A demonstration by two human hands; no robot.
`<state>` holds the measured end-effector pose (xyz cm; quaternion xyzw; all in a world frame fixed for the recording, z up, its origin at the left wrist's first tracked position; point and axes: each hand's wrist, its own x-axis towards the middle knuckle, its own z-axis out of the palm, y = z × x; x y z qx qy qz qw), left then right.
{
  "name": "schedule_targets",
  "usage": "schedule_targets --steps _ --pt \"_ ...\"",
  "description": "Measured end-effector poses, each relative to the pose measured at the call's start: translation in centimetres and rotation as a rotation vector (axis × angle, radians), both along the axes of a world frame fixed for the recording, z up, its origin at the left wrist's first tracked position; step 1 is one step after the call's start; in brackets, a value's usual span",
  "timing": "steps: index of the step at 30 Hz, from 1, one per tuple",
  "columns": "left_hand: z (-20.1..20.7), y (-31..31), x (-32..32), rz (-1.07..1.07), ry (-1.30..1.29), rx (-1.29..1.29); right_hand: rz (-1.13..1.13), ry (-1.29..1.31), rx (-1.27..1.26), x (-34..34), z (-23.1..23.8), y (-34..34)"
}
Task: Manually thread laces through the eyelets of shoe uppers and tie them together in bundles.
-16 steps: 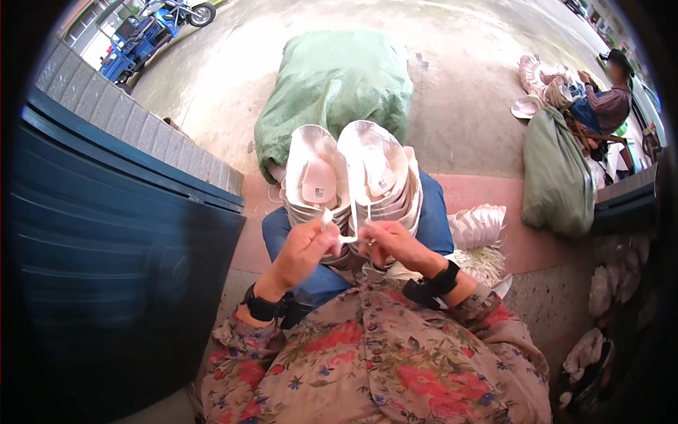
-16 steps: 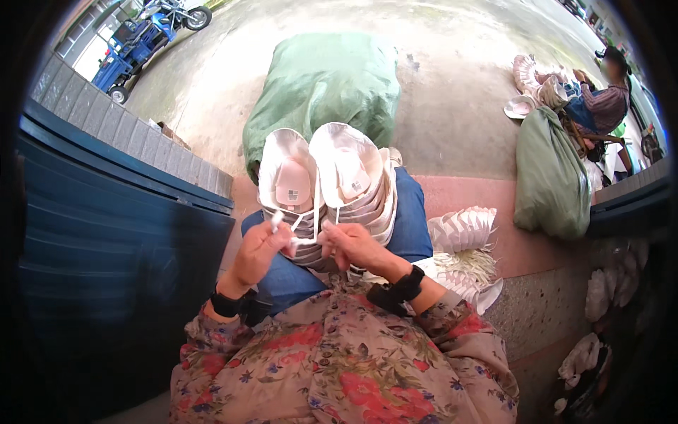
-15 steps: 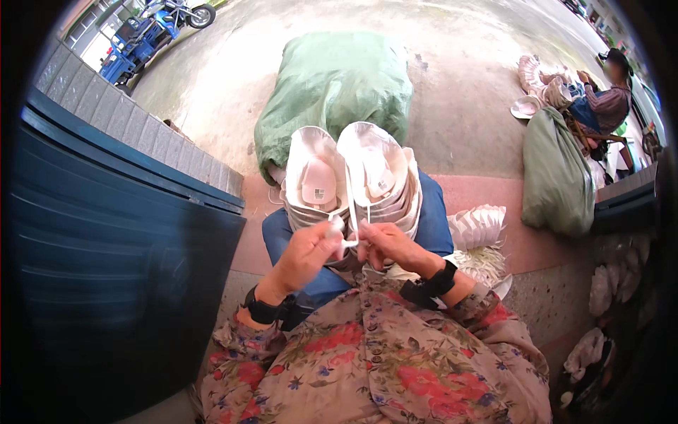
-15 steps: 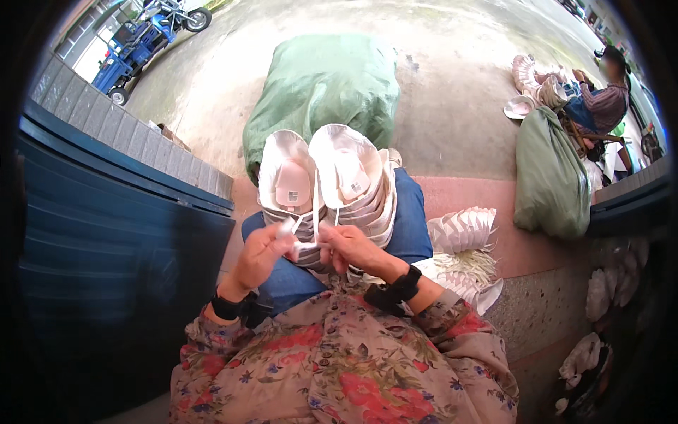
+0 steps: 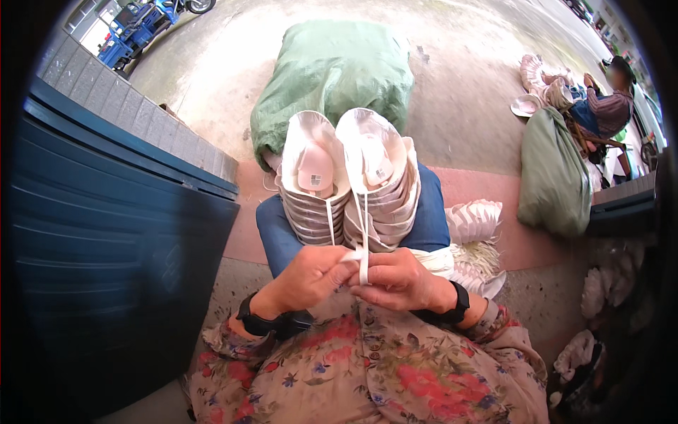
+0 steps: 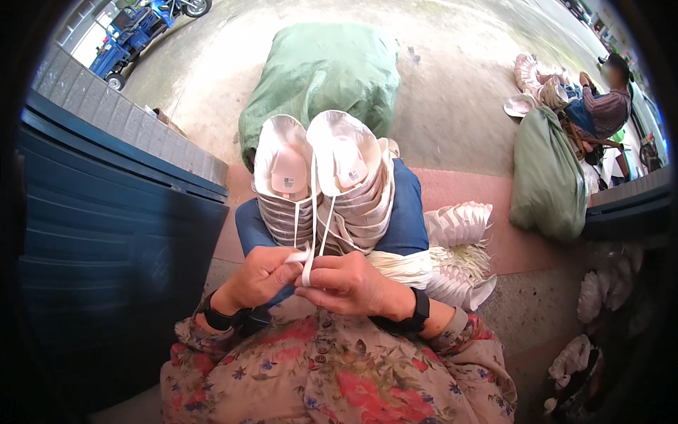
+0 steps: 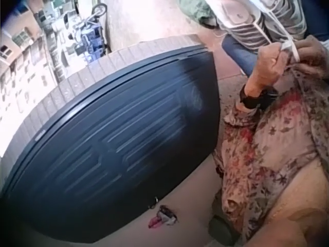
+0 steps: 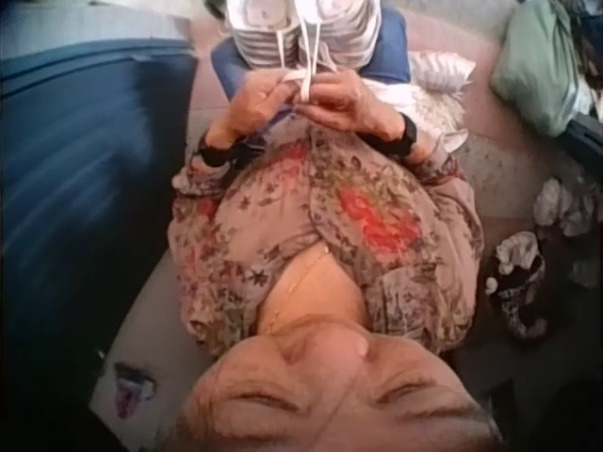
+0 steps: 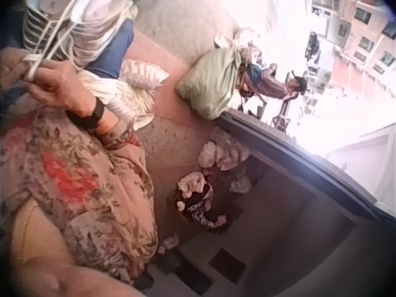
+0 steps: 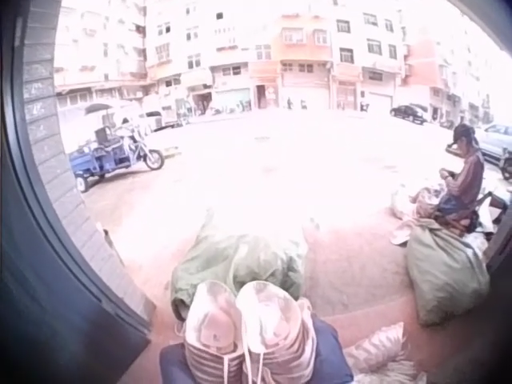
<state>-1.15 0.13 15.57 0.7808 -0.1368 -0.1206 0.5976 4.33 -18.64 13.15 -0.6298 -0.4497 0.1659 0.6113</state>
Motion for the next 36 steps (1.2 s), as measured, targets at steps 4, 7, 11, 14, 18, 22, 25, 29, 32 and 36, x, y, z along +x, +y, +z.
schedule_targets --steps 4,7,11,14,18,22,25,29,32,36 --pt "0.1 -0.6 -0.8 0.151 -0.041 -0.034 -0.021 0.710 -0.186 0.5 1.2 -0.2" --pt "-0.1 -0.8 -1.5 0.246 -0.001 0.036 -0.109 0.928 -0.148 2.2 -1.4 0.6" --pt "-0.6 -0.9 -2.4 0.354 -0.029 0.088 -0.149 0.978 -0.253 4.3 -5.5 0.8" --pt "-0.3 -0.1 -2.9 0.295 0.184 0.113 -0.346 0.690 -0.385 5.3 -6.4 0.5" --pt "-1.7 0.6 -3.3 0.356 0.354 0.059 -0.321 0.814 -0.012 8.2 -0.7 1.8" --pt "-2.0 0.5 -3.9 0.414 0.450 0.017 -0.195 0.899 -0.104 9.4 -2.1 4.8" --pt "-2.4 0.9 -4.9 0.489 0.445 -0.087 -0.373 0.561 -0.419 8.3 -6.9 4.2" --pt "-2.8 1.3 -6.5 0.611 0.409 -0.187 -0.406 0.921 -0.268 6.4 -10.7 1.9" --pt "-3.6 1.0 -6.1 0.654 0.497 -0.335 -0.117 1.111 -0.417 4.2 -12.3 2.4" --pt "-4.2 1.1 -5.4 0.683 0.711 -0.660 0.150 1.323 -0.224 3.3 -9.4 4.2"
